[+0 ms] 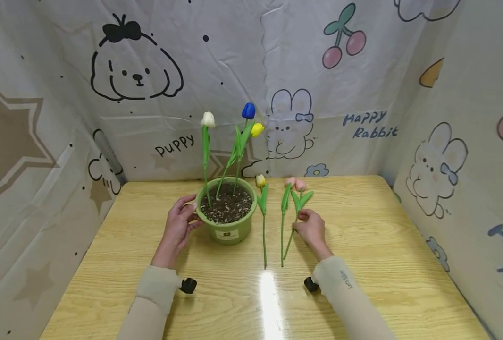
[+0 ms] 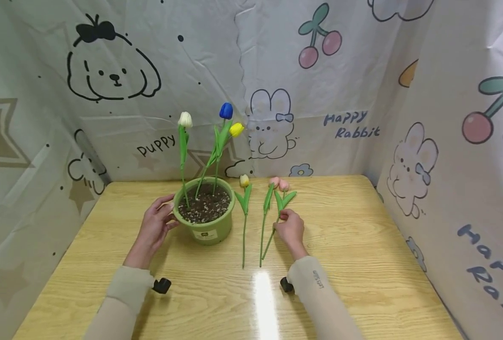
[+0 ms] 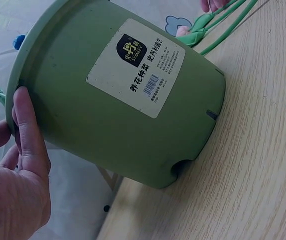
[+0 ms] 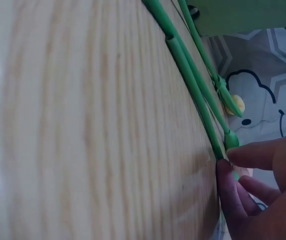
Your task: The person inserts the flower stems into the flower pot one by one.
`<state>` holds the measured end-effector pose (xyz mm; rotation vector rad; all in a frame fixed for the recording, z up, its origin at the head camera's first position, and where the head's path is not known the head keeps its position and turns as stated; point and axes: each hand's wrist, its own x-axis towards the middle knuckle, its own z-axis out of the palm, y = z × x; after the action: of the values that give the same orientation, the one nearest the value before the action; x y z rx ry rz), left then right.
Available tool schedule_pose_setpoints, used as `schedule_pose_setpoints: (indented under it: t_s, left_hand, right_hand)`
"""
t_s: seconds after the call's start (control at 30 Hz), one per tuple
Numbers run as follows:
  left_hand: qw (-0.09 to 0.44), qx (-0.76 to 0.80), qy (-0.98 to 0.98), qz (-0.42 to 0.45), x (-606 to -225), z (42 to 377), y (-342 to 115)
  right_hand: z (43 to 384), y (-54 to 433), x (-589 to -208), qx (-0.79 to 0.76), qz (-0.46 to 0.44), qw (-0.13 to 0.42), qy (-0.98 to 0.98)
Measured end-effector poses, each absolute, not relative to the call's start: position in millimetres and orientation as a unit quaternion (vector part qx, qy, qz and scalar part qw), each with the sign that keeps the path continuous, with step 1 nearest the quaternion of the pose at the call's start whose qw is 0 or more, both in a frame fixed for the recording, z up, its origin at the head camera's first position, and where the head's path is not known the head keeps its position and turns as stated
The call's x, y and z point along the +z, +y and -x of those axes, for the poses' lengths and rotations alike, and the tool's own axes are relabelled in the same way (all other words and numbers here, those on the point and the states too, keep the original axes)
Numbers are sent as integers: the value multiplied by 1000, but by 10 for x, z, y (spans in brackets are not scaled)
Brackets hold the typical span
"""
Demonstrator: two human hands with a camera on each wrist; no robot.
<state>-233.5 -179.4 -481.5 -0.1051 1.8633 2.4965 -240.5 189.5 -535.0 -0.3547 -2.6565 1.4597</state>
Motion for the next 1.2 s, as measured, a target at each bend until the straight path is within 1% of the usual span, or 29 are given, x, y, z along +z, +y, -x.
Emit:
schedule_pose_setpoints:
  t_s: [0.27,0.5,0.87,1.0,1.2]
  left_hand:
    - [10,801,598,35,-4811,2341,-1787]
    - [13,800,599,29,-4817,2332,-1798]
    - [13,802,597,31,-4810,2335,-1791]
    - [14,802,596,33,-4809,2335,-1791]
    - [16,801,597,30,-4804,2335,-1799]
  right_hand:
    - [2405,1853,-5380,485,117,52,-865]
    - [2413,1815,-5422,460,118,59,-878]
    - [2433,1825,-5358,448,134,60,-882]
    - [2419,1832,-5331,465,142,53,-872]
    - [2405,1835,-5301,509,156,24,-846]
